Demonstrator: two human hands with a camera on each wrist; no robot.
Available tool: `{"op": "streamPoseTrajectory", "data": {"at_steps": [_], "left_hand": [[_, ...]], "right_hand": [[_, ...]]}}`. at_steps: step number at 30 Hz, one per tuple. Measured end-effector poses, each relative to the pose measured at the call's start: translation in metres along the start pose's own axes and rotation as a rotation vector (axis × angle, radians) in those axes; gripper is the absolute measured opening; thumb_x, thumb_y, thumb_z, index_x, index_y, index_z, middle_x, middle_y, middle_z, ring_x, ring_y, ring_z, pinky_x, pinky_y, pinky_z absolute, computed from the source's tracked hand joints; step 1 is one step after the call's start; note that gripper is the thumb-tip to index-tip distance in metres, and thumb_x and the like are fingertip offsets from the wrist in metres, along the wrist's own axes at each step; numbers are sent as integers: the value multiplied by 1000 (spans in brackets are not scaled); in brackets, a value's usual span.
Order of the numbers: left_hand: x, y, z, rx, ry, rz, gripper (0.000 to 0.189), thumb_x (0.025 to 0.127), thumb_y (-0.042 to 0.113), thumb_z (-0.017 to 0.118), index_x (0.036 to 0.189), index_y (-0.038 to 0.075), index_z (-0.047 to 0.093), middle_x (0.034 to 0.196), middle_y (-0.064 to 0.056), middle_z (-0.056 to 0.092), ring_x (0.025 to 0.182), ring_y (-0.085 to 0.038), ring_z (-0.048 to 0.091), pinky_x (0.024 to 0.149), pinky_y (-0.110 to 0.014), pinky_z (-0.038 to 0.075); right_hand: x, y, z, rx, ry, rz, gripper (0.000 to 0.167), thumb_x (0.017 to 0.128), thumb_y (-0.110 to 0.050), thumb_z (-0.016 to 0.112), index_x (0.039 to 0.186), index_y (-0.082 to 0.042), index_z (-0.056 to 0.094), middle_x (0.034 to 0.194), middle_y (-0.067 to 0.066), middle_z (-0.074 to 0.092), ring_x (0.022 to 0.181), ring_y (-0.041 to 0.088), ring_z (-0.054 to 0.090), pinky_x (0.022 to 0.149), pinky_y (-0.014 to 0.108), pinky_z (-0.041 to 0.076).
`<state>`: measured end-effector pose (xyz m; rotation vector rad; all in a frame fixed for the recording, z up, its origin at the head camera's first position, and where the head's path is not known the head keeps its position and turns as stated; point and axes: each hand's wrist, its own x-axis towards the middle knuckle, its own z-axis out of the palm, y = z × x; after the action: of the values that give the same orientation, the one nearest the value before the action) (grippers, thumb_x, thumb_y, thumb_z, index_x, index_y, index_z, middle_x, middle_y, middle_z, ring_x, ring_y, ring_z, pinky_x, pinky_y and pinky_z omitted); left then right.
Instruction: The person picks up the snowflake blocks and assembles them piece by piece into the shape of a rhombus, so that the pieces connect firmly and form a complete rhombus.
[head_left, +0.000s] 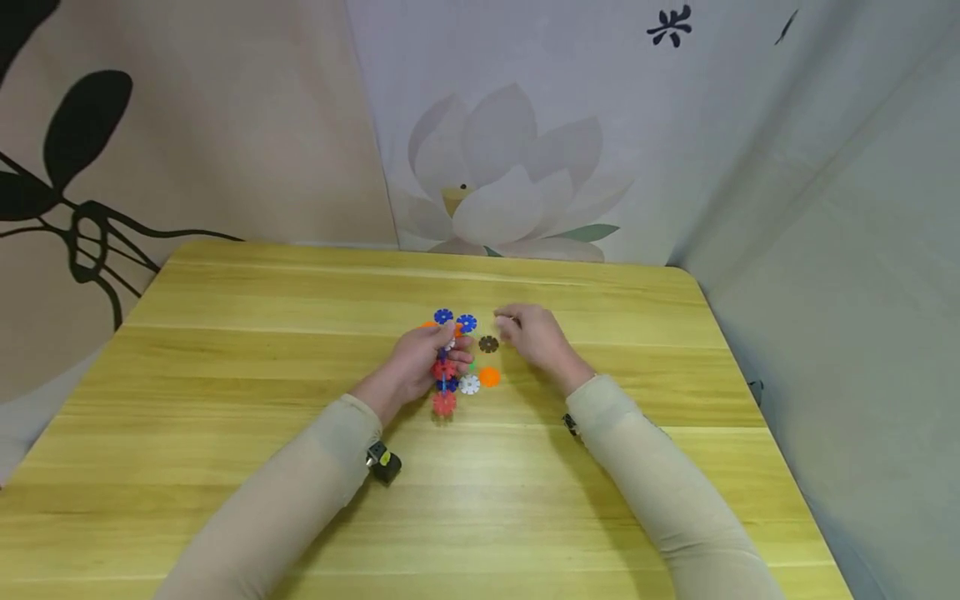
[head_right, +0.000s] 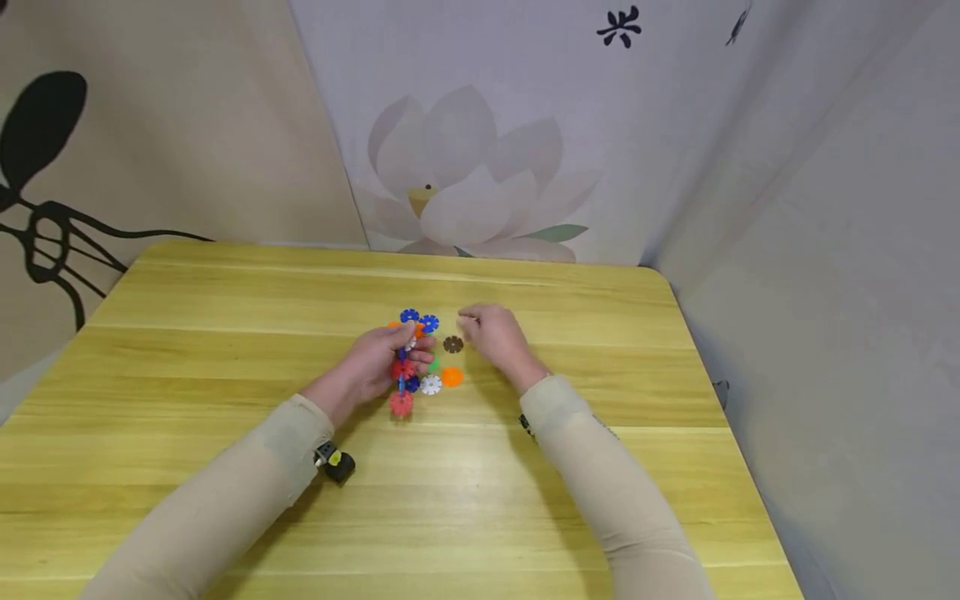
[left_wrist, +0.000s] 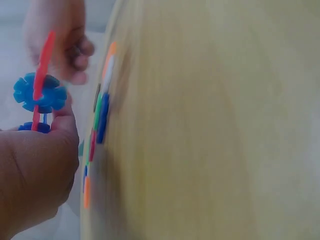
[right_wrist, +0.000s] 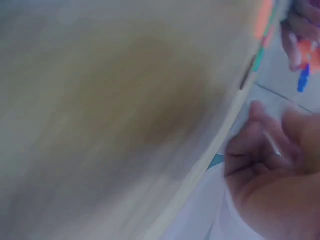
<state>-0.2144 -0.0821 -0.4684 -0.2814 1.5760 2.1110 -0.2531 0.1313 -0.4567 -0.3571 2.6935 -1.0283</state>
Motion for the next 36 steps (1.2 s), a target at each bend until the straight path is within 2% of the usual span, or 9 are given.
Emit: {"op": "streamPoseTrajectory", "data": {"at_steps": [4, 8, 11, 14, 18, 22, 25, 28, 36], "left_hand": [[1, 2, -4, -66, 19, -1, 47, 116, 33, 44, 144, -4, 51, 126, -15, 63, 82, -14, 67, 71, -22, 63], [1, 3, -4, -76, 41, -18, 39, 115, 35, 50, 136, 3, 56, 119, -8, 67, 73, -10, 63, 61, -18, 58], [2, 3, -1, -74, 58, -37, 36, 113, 39, 54, 129, 7, 60, 106, -2, 69, 65, -7, 56, 54, -15, 50], [1, 3, 3, -63, 80, -52, 38, 112, 41, 57, 130, 7, 60, 101, 1, 71, 61, -6, 53, 51, -14, 47], [-2, 3, 7, -17, 94, -62, 45, 112, 40, 56, 144, 9, 57, 115, -2, 72, 60, -7, 51, 49, -15, 47], [-5, 4, 11, 34, 81, -53, 51, 112, 42, 55, 156, 16, 51, 138, -8, 68, 60, -9, 51, 50, -17, 48], [-6, 4, 13, 65, 65, -41, 52, 112, 44, 55, 159, 22, 51, 147, -9, 66, 61, -10, 52, 50, -17, 49], [-6, 3, 14, 76, 62, -28, 51, 111, 46, 55, 158, 24, 52, 149, -10, 65, 61, -11, 53, 51, -17, 50], [-9, 5, 14, 83, 74, -9, 50, 111, 45, 57, 155, 21, 56, 147, -14, 66, 59, -10, 52, 50, -16, 49]], "right_hand": [[3, 4, 7, -250, -110, -143, 43, 105, -28, 72, 145, -13, 67, 114, 11, 77, 98, 24, 66, 92, 38, 59], [5, 4, 11, -314, -126, -198, 29, 99, -22, 79, 125, -9, 77, 118, 9, 77, 109, 25, 66, 105, 42, 58], [4, 5, 9, -258, -104, -161, 18, 97, -18, 82, 110, -7, 75, 108, 8, 75, 101, 23, 65, 98, 39, 59], [2, 7, 4, -152, -59, -103, 14, 97, -16, 81, 102, -7, 71, 100, 8, 73, 92, 21, 63, 87, 34, 57], [2, 7, -4, 90, 14, -24, 8, 102, -14, 74, 107, -8, 75, 104, 10, 76, 94, 23, 71, 84, 31, 63], [3, 2, -12, 236, 50, -25, 13, 105, -12, 69, 114, -5, 75, 113, 15, 78, 104, 33, 76, 91, 44, 67], [3, 0, -14, 238, 52, -43, 15, 105, -11, 69, 117, -4, 76, 114, 16, 78, 104, 37, 75, 93, 49, 65], [2, -2, -15, 237, 51, -50, 15, 105, -10, 69, 116, -5, 78, 113, 15, 79, 104, 37, 75, 93, 48, 66], [2, -4, -13, 129, 97, -118, 11, 102, -11, 72, 109, -9, 81, 109, 8, 80, 99, 35, 74, 84, 37, 64]]}}
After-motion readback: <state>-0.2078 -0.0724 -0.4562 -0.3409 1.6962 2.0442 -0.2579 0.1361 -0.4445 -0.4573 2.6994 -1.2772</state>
